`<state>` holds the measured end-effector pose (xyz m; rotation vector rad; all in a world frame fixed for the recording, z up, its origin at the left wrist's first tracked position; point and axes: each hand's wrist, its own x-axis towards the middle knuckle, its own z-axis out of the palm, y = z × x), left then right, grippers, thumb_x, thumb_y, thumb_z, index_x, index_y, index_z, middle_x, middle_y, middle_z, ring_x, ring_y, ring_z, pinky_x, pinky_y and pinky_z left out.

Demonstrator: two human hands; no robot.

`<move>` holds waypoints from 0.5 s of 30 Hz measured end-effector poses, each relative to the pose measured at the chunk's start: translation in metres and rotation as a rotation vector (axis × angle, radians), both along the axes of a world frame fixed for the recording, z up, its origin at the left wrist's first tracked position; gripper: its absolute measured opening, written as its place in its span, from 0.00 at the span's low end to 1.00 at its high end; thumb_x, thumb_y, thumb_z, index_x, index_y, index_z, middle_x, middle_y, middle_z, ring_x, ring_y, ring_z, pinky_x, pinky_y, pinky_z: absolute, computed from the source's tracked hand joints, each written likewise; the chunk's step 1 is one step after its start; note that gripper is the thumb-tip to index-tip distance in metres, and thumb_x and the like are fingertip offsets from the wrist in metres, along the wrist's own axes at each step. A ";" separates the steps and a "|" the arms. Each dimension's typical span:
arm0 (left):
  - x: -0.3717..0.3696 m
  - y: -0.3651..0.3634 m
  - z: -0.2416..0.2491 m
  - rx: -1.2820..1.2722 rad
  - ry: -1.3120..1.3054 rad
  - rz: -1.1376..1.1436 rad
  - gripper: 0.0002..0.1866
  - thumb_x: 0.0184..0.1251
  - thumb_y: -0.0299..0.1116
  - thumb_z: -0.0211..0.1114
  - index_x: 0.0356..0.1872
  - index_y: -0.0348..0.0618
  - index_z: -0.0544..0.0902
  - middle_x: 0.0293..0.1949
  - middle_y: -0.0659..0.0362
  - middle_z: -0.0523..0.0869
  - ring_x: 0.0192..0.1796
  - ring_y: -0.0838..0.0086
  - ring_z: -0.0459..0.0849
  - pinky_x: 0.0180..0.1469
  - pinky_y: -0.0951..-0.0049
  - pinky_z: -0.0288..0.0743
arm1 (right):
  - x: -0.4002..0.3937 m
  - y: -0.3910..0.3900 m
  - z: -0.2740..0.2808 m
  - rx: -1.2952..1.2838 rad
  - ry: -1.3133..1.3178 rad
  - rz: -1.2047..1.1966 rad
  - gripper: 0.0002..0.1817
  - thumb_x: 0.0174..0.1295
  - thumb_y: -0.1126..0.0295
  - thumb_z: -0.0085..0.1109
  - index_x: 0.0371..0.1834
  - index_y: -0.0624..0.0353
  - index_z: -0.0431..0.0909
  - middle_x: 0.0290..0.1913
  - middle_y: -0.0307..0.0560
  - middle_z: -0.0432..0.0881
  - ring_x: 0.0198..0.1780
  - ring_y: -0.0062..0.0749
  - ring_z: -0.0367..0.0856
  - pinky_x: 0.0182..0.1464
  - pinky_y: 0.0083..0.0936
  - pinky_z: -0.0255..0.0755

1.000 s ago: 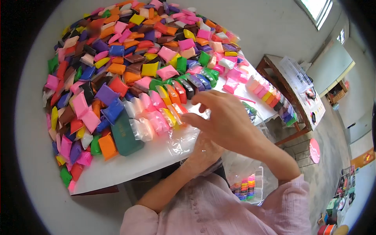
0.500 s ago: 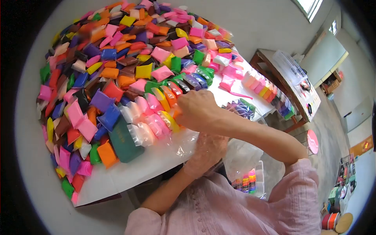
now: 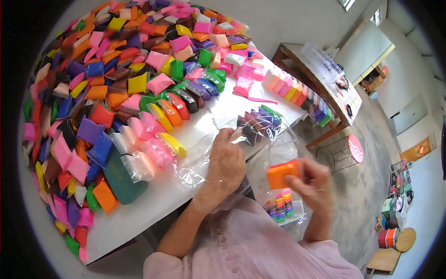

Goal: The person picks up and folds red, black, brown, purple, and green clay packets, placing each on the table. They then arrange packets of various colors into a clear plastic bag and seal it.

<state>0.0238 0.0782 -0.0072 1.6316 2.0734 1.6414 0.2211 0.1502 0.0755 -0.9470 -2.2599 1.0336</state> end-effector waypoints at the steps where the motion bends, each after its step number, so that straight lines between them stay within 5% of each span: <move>1: 0.000 -0.001 0.002 0.037 0.027 -0.020 0.07 0.59 0.19 0.52 0.35 0.27 0.77 0.46 0.39 0.76 0.52 0.46 0.74 0.60 0.55 0.69 | -0.007 -0.005 -0.015 -0.117 0.047 -0.001 0.13 0.54 0.70 0.68 0.41 0.64 0.83 0.24 0.30 0.74 0.26 0.10 0.67 0.27 0.13 0.61; 4: 0.000 -0.003 0.012 0.016 -0.043 -0.026 0.05 0.62 0.20 0.53 0.31 0.29 0.76 0.48 0.40 0.75 0.53 0.46 0.74 0.60 0.56 0.69 | -0.036 -0.024 -0.025 -0.062 0.275 -0.048 0.12 0.57 0.71 0.67 0.43 0.64 0.83 0.26 0.28 0.73 0.25 0.08 0.65 0.26 0.12 0.59; 7: -0.007 -0.005 0.019 -0.112 -0.216 -0.141 0.07 0.66 0.21 0.52 0.37 0.28 0.77 0.50 0.38 0.74 0.56 0.46 0.73 0.61 0.57 0.69 | -0.054 -0.019 -0.047 -0.072 0.425 -0.089 0.12 0.59 0.72 0.67 0.45 0.65 0.82 0.27 0.27 0.73 0.25 0.07 0.63 0.25 0.12 0.57; 10: -0.003 0.000 -0.006 0.030 -0.137 -0.001 0.17 0.74 0.35 0.48 0.50 0.29 0.76 0.44 0.41 0.78 0.47 0.48 0.79 0.51 0.59 0.73 | -0.072 -0.020 -0.054 -0.025 0.485 -0.126 0.14 0.59 0.71 0.68 0.46 0.64 0.82 0.27 0.26 0.73 0.25 0.06 0.61 0.26 0.11 0.56; 14: -0.005 0.002 -0.016 0.074 -0.171 0.014 0.20 0.76 0.38 0.49 0.53 0.28 0.76 0.43 0.41 0.79 0.45 0.50 0.81 0.49 0.61 0.75 | -0.086 -0.013 -0.068 0.308 0.400 -0.110 0.15 0.58 0.73 0.67 0.47 0.66 0.81 0.28 0.40 0.79 0.24 0.20 0.72 0.26 0.21 0.67; 15: -0.005 0.001 -0.008 0.079 -0.263 -0.027 0.20 0.76 0.38 0.50 0.53 0.28 0.76 0.43 0.40 0.79 0.45 0.49 0.81 0.49 0.61 0.75 | -0.093 -0.009 -0.075 0.359 0.499 -0.084 0.14 0.55 0.75 0.67 0.45 0.66 0.81 0.30 0.50 0.80 0.27 0.36 0.79 0.29 0.31 0.72</move>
